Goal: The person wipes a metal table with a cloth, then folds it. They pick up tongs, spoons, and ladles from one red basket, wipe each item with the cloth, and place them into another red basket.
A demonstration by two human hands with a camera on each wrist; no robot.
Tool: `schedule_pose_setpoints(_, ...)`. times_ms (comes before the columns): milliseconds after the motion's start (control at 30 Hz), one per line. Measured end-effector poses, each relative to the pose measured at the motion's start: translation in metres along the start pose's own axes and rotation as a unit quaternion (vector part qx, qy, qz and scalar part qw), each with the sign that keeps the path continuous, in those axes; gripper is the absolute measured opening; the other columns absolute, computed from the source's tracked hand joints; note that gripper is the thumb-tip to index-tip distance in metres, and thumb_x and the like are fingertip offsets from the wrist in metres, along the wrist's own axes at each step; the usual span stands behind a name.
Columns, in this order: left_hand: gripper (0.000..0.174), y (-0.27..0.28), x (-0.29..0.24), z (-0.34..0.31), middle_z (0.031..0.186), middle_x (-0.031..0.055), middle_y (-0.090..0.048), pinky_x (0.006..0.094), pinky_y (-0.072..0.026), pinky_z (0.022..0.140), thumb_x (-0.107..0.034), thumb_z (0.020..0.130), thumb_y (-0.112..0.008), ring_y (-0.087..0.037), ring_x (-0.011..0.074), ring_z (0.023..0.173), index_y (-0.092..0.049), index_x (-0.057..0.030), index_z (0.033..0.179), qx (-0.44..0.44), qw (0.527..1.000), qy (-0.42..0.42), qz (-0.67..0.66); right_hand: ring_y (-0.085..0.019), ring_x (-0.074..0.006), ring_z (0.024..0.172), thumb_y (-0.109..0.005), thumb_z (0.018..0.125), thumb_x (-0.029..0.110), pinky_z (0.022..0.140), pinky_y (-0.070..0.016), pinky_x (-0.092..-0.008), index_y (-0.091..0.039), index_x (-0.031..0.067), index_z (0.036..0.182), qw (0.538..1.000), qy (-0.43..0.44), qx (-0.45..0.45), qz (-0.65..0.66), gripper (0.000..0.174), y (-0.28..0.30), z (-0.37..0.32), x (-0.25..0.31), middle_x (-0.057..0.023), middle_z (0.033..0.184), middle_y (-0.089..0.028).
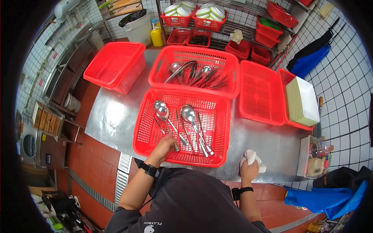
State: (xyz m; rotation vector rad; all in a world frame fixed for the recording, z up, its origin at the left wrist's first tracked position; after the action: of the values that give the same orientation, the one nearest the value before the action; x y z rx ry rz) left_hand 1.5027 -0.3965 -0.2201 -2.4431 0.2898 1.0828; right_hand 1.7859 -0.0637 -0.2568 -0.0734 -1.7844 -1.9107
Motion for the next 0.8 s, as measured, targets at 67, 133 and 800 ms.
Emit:
schedule_pose_setpoints(67,0.061,0.002,-0.023,-0.01,0.103,0.0062,-0.063,0.0258,-0.0467,0.082,-0.011,0.093,-0.051,-0.06,0.0152,0.091,-0.03,0.002,0.149,-0.021,1.0,-0.012,0.011,-0.063,-0.0405,0.089,-0.067,0.073,0.034,0.077,-0.0499,-0.0519,-0.064,0.0045,0.098,1.0,0.009,-0.003,0.005,0.038,0.0,0.0,0.0,-0.0206,0.093,-0.066)
schedule_pose_setpoints(133,0.061,0.012,-0.04,-0.018,0.111,0.0079,-0.064,0.027,-0.0457,0.087,-0.011,0.093,-0.051,-0.06,0.0167,0.098,-0.031,0.0015,0.149,-0.044,0.999,-0.023,0.022,-0.063,-0.0406,0.089,-0.067,0.073,0.033,0.077,-0.0499,-0.0519,-0.064,0.0039,0.098,1.0,0.017,-0.012,0.001,0.039,-0.001,0.0,-0.002,-0.0209,0.093,-0.066)
schedule_pose_setpoints(800,0.022,0.069,-0.039,-0.026,0.093,0.0151,-0.071,0.0459,-0.0537,0.075,-0.024,0.085,-0.059,-0.068,0.0341,0.085,-0.069,-0.0091,0.097,-0.217,0.727,-0.182,0.626,-0.062,-0.0407,0.089,-0.068,0.073,0.03,0.076,-0.0494,-0.0516,-0.062,0.0033,0.096,0.999,0.021,-0.027,-0.01,0.035,-0.001,-0.005,0.001,-0.0191,0.091,-0.065)
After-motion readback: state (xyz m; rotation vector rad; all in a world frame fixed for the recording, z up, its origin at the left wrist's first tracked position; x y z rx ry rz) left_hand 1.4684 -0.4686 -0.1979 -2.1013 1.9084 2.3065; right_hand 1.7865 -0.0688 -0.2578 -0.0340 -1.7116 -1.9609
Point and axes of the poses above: each hand's wrist, its own z-axis towards the middle knuckle, its own y-axis out of the back of the hand, x = y × z, the point moved 5 cm from there along z, towards the middle knuckle
